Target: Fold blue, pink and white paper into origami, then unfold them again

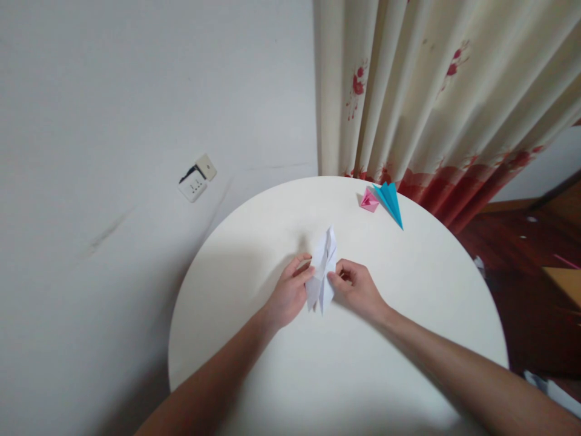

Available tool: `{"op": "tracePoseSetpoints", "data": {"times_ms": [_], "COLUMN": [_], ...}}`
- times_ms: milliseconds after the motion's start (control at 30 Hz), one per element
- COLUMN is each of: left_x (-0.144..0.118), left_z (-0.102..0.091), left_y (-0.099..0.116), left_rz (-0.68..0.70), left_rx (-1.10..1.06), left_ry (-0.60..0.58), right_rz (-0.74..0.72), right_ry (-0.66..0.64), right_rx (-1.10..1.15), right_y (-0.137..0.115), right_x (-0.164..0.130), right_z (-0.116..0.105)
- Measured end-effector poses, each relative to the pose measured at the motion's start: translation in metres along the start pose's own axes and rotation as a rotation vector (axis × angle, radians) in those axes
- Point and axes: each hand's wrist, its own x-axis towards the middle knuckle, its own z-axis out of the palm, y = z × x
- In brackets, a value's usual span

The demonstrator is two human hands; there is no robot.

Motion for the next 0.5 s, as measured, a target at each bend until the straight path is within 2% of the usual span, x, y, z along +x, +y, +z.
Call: {"op": "tracePoseSetpoints", "data": {"times_ms": [167,300,400,500], "left_x": [0.004,0.005,0.005,0.006], "left_z": [-0.012,-0.012,-0.010,-0.009], "left_y": [0.001,0.001,0.002,0.000], "left_rz": [-0.102,-0.132,-0.025,0.209], "left_rx": [-0.045,-0.031,0.018,0.211], "left_ry": [-0.064,-0.094,-0.016,0.115], "right_rz": [-0.021,-0.042,-0.030,-0.015], "right_ry": [-0.074,-0.173,-0.204,-0.199], "right_rx": [0.005,0.025,0.050,0.057], "right_y": [0.001,0.002,0.003,0.005], "right_x": [0.001,0.002,0.004,0.004], "right_z": [-0.004,-0.009,-0.012,-0.013]}}
